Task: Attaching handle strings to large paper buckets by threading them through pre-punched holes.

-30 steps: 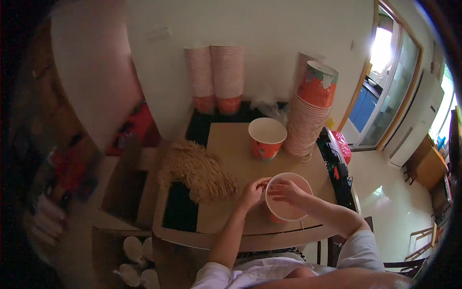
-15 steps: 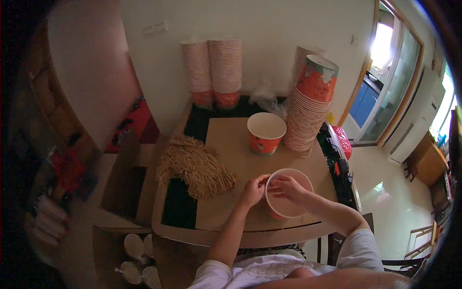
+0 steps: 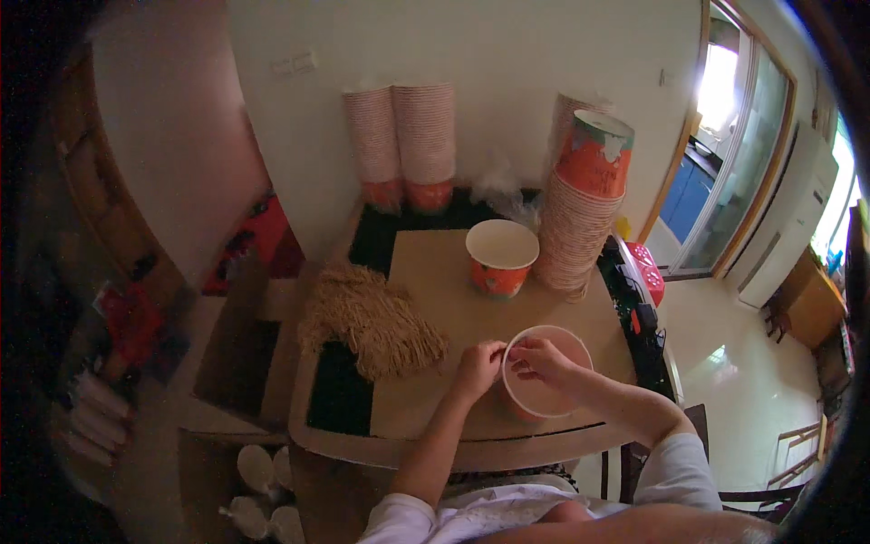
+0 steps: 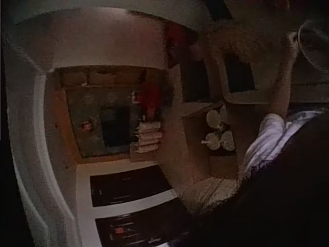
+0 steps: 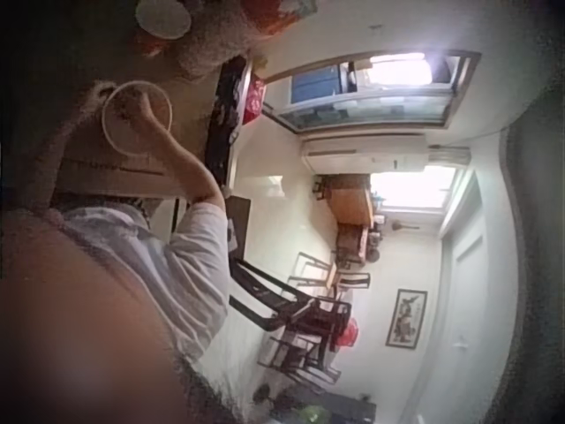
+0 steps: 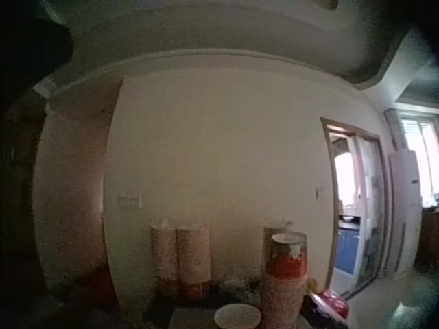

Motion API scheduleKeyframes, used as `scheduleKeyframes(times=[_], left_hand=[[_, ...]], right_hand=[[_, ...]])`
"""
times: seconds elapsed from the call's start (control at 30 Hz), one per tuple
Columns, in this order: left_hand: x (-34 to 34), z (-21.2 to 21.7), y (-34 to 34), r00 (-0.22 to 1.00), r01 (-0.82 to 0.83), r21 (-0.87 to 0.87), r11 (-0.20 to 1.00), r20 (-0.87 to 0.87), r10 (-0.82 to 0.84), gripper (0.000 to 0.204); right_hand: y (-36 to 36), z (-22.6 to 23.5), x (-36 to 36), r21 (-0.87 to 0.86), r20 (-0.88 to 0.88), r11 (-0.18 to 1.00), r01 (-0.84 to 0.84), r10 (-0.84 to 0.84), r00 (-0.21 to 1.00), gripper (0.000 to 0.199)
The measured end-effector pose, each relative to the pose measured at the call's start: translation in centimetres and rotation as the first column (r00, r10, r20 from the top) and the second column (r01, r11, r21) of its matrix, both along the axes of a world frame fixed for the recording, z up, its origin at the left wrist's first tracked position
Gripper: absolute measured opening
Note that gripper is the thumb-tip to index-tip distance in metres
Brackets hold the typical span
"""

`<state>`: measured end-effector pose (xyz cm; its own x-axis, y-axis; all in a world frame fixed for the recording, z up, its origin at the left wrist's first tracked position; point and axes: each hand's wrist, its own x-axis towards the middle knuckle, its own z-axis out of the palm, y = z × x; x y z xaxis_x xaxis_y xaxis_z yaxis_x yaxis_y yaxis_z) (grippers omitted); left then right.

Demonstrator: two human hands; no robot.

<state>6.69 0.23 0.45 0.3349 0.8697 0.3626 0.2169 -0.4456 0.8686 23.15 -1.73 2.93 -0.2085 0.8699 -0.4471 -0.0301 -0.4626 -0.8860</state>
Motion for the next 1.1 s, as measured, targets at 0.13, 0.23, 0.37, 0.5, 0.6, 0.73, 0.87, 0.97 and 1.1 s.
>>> scheduleKeyframes(times=[0.13,0.23,0.37,0.5,0.6,0.73,0.87,0.97,1.1], left_hand=[[-0.1,0.0,0.1,0.996,-0.030,0.090,0.995,-0.084,0.038,0.013],[0.2,-0.6,0.2,0.994,-0.096,0.086,0.992,-0.034,0.099,0.010],[-0.3,-3.8,1.8,0.960,-0.019,-0.328,0.945,0.258,0.108,0.011],[-1.6,-1.8,1.7,0.946,0.159,-0.562,0.812,0.321,0.036,0.011],[-1.4,-0.5,1.5,0.945,0.195,-0.624,0.756,0.325,0.025,0.011],[-1.0,-2.3,3.3,0.908,0.361,-0.766,0.532,0.420,-0.013,0.015],[-1.4,-7.8,3.9,0.740,0.598,-0.691,0.407,0.671,0.051,0.017],[-0.5,-7.8,4.1,0.646,0.654,-0.625,0.427,0.755,0.117,0.014],[1.2,-2.6,3.2,0.878,0.380,-0.797,0.469,0.470,0.088,0.012]], right_hand=[[-0.2,0.3,-0.1,0.013,0.055,1.000,0.009,-0.010,0.998,0.014],[-0.1,0.8,1.0,0.046,-0.041,0.993,-0.106,0.108,0.993,0.012],[-3.1,7.6,3.1,0.286,0.530,0.879,-0.381,0.187,0.827,0.013],[-6.1,13.6,2.0,0.441,0.501,0.791,-0.425,0.176,0.847,0.017],[-7.7,14.1,-3.6,0.122,0.091,0.957,-0.264,0.254,0.963,0.022],[-6.9,10.5,-10.3,0.137,0.969,0.017,-0.990,-0.211,0.131,0.024],[-2.3,10.7,-12.7,-0.394,0.918,0.402,-0.827,0.222,-0.329,0.008],[4.6,7.2,-5.0,0.191,0.978,0.180,-0.965,-0.115,0.173,0.011],[8.0,2.9,2.4,0.229,0.973,0.207,-0.951,-0.064,0.220,0.014]])
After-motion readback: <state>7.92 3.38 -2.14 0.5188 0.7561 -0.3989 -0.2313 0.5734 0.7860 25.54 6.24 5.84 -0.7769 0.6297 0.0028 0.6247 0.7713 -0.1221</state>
